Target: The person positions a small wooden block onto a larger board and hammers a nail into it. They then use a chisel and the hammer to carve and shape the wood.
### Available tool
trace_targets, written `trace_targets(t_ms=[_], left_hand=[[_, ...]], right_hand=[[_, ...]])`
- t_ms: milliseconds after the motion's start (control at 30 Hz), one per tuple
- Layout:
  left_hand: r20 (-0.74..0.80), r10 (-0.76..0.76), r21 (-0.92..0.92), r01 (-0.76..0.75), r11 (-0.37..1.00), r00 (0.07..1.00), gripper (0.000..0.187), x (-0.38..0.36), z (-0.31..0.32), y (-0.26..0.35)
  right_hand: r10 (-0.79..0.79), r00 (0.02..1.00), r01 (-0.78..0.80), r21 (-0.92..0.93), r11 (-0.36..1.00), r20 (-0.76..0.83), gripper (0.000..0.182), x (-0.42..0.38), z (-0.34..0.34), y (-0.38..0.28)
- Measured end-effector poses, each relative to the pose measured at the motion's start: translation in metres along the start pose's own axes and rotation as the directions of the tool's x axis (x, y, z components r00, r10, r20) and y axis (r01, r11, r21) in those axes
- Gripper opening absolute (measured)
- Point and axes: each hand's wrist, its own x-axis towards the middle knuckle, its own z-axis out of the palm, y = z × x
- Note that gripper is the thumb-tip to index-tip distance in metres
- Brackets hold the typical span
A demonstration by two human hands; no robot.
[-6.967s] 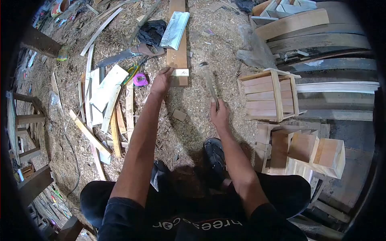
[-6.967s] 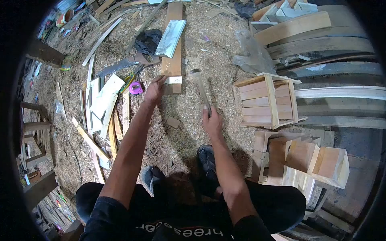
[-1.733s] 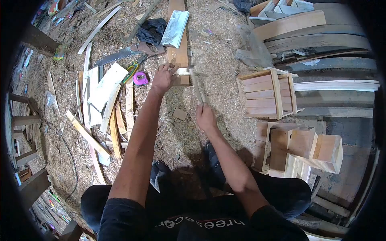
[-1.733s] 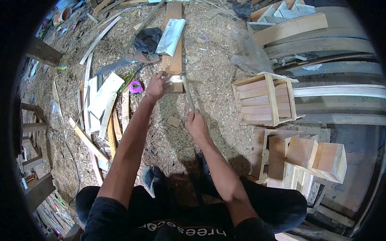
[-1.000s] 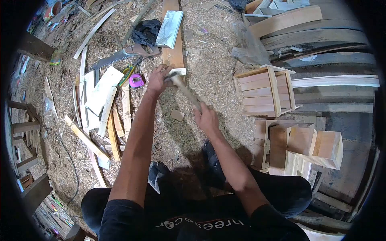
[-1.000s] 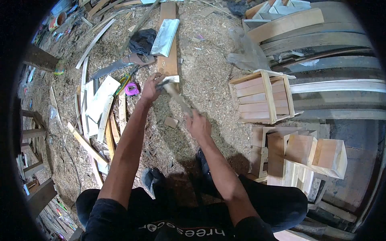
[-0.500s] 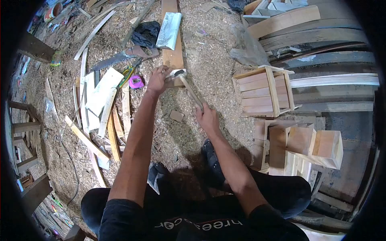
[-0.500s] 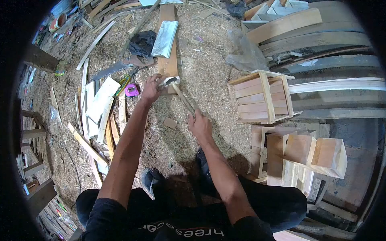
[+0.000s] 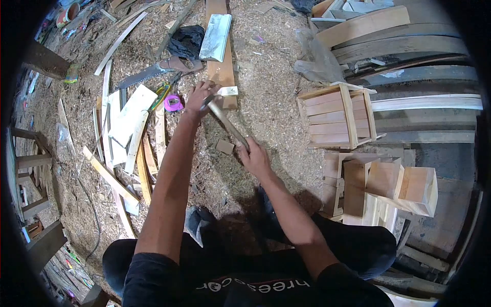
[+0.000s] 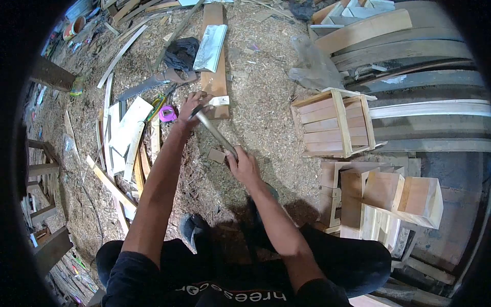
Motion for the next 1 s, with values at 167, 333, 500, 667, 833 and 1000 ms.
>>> trace_targets(t_ms=[167, 333, 500, 667, 833, 1000], left_hand=[[0.019, -0.004, 0.080, 0.003, 0.997, 1.000, 0.042, -0.004, -0.006, 0.006], [-0.011, 0.007, 0.095, -0.006, 0.995, 1.000, 0.041, -0.001, 0.000, 0.002], [-0.016, -0.004, 0.081, 0.005, 0.997, 1.000, 0.042, -0.003, 0.000, 0.004], [-0.005, -0.021, 0.081, 0.022, 0.997, 1.000, 0.042, -0.006, -0.002, 0.007], [-0.019, -0.019, 0.054, 0.020, 0.998, 1.000, 0.043, -0.004, 0.004, 0.003], [-0.045, -0.022, 0.098, 0.026, 0.995, 0.999, 0.041, -0.005, 0.002, 0.009]], right_hand=[[0.224, 0.966, -0.198, 0.195, 0.961, -0.125, 0.024, -0.002, 0.023, 0.013], [0.234, 0.969, -0.228, 0.085, 0.970, -0.079, 0.025, 0.006, 0.009, 0.004], [0.243, 0.969, -0.243, 0.005, 0.970, -0.052, 0.030, 0.012, 0.002, -0.007], [0.290, 0.956, -0.293, -0.143, 0.945, -0.041, 0.029, 0.011, 0.014, -0.007], [0.135, 0.976, -0.122, 0.089, 0.989, -0.170, 0.032, -0.005, 0.022, -0.004], [0.247, 0.955, -0.216, 0.186, 0.958, -0.162, 0.037, 0.009, 0.040, 0.020]])
